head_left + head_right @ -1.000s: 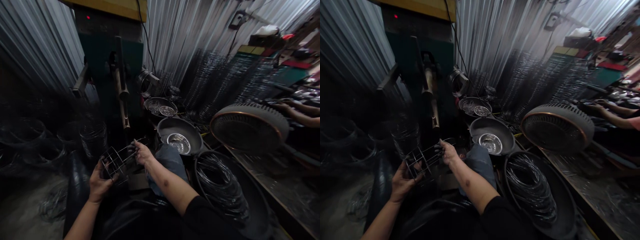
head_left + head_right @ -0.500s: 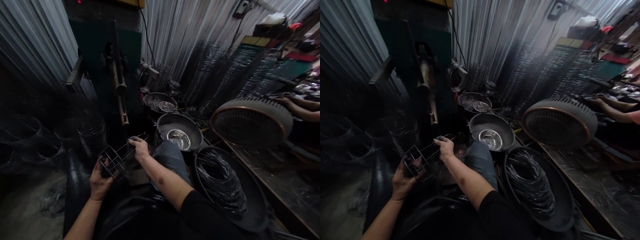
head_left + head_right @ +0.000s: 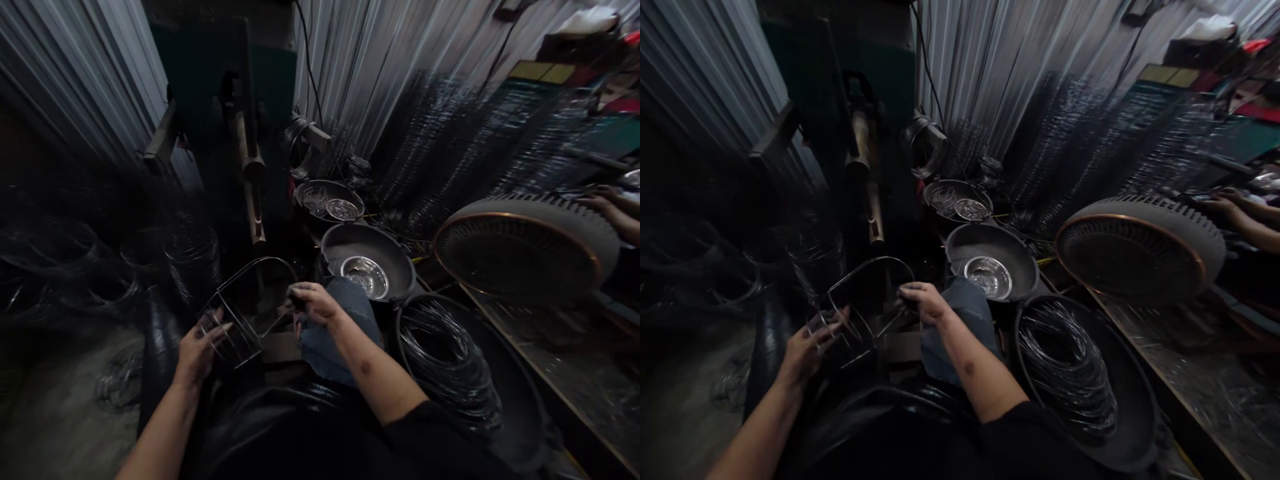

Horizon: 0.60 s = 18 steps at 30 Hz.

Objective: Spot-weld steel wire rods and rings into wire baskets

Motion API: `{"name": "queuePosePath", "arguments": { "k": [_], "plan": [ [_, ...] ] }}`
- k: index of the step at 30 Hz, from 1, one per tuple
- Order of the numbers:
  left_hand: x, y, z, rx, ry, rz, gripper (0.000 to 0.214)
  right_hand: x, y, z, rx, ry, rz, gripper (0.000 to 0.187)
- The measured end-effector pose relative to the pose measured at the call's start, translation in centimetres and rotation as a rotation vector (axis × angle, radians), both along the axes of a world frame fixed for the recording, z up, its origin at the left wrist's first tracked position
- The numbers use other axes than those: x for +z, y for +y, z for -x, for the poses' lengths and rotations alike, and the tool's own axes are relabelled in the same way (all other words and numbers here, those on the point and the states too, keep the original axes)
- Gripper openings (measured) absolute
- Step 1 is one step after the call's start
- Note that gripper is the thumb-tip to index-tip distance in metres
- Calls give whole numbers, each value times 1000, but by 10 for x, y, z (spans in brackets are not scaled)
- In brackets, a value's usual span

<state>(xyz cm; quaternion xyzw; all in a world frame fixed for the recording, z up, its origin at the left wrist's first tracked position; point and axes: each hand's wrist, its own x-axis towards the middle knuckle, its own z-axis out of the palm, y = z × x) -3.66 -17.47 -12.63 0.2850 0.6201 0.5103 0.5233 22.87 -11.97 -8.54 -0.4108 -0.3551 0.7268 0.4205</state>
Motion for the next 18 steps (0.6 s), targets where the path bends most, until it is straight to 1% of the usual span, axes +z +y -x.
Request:
{"name": "queuePosePath", "arguments": {
  "k": [1, 2, 3, 4, 5, 6, 7, 8, 9, 10, 11, 12, 13, 15, 16, 18],
  "plan": [
    [0, 2, 4, -21, -60, 35, 64, -3, -6, -14, 33, -108, -15, 43],
    [1, 4, 7, -49, -121, 76, 60, -7, -13, -25, 57, -260, -50, 38],
    [2, 6, 8, -86, -173, 127, 59, -12, -20, -33, 66, -425, -101, 34],
    [3, 8, 8, -131, -218, 178, 61, -17, -28, -37, 68, -578, -164, 35],
    [4, 9, 5, -181, -261, 228, 65, -22, -36, -36, 73, -696, -239, 44],
    [5, 10, 2, -230, -302, 277, 72, -26, -43, -30, 89, -769, -321, 58],
    [6, 11, -2, -268, -341, 318, 78, -30, -51, -22, 120, -795, -408, 69],
    [7, 11, -7, -293, -372, 351, 83, -33, -57, -12, 170, -787, -493, 69],
    [8, 10, -11, -304, -394, 378, 87, -35, -62, -1, 236, -755, -568, 59],
    [9, 9, -14, -316, -396, 401, 89, -35, -66, 8, 295, -708, -623, 42],
    [9, 7, -16, -328, -345, 411, 90, -35, -68, 16, 325, -652, -646, 24],
    [10, 5, -16, -339, -246, 404, 90, -34, -68, 22, 320, -594, -630, 12],
    [10, 4, -15, -344, -121, 378, 88, -32, -67, 25, 286, -539, -581, 10],
    [9, 0, -11, -320, 107, 295, 80, -28, -63, 26, 191, -453, -436, 17],
    [8, -2, -10, -311, 192, 220, 78, -26, -59, 24, 164, -426, -375, 20],
    [6, -5, -10, -332, 330, 8, 84, -21, -53, 21, 198, -382, -308, 23]
  ]
}}
